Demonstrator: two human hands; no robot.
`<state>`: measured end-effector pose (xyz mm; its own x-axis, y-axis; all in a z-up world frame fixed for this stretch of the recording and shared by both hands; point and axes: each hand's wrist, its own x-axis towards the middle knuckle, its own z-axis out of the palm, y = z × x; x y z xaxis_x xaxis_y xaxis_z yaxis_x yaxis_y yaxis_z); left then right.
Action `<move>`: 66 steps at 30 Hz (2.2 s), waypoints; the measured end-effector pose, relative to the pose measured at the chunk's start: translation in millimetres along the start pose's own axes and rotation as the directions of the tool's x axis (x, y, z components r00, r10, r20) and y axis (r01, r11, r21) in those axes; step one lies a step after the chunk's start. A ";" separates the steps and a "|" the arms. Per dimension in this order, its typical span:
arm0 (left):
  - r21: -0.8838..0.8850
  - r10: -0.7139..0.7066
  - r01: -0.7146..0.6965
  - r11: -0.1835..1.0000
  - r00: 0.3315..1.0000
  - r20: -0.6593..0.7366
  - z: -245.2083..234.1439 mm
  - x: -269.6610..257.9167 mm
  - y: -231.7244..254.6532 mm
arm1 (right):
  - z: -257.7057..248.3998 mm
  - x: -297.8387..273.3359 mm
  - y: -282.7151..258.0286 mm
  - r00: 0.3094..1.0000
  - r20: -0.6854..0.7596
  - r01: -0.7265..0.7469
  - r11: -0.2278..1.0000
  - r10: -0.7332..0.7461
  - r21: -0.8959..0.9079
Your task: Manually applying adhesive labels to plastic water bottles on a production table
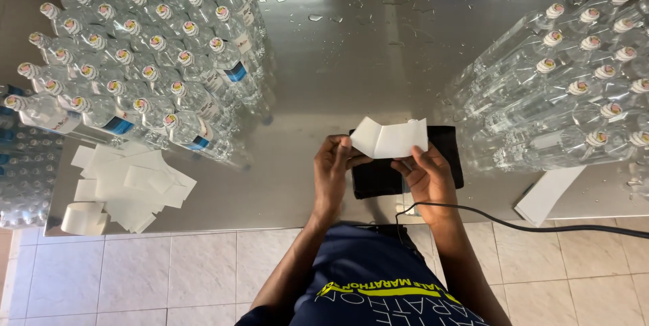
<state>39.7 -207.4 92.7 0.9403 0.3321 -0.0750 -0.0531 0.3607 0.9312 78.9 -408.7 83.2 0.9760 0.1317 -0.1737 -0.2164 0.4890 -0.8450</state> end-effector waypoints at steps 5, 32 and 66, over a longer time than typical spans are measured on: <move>-0.412 -0.134 0.133 0.901 0.991 0.027 -17.4 17.4 -32.1 | -49.8 18.0 16.6 0.981 0.089 -0.191 0.886 0.170 0.422; -0.132 -0.068 0.127 0.983 0.920 0.385 10.4 -11.0 -47.7 | 96.9 -16.6 -34.3 0.918 -0.373 -0.042 0.970 0.131 0.238; 0.164 -0.054 0.025 0.986 0.984 0.173 2.7 -5.7 -71.6 | 20.9 -10.0 7.4 0.998 -0.054 -0.049 0.995 0.045 -0.084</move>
<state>39.1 -237.4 27.5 0.9857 0.1568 -0.0625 0.0266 0.2209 0.9749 67.0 -388.4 89.3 0.9653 0.1070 -0.2382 -0.2610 0.4075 -0.8751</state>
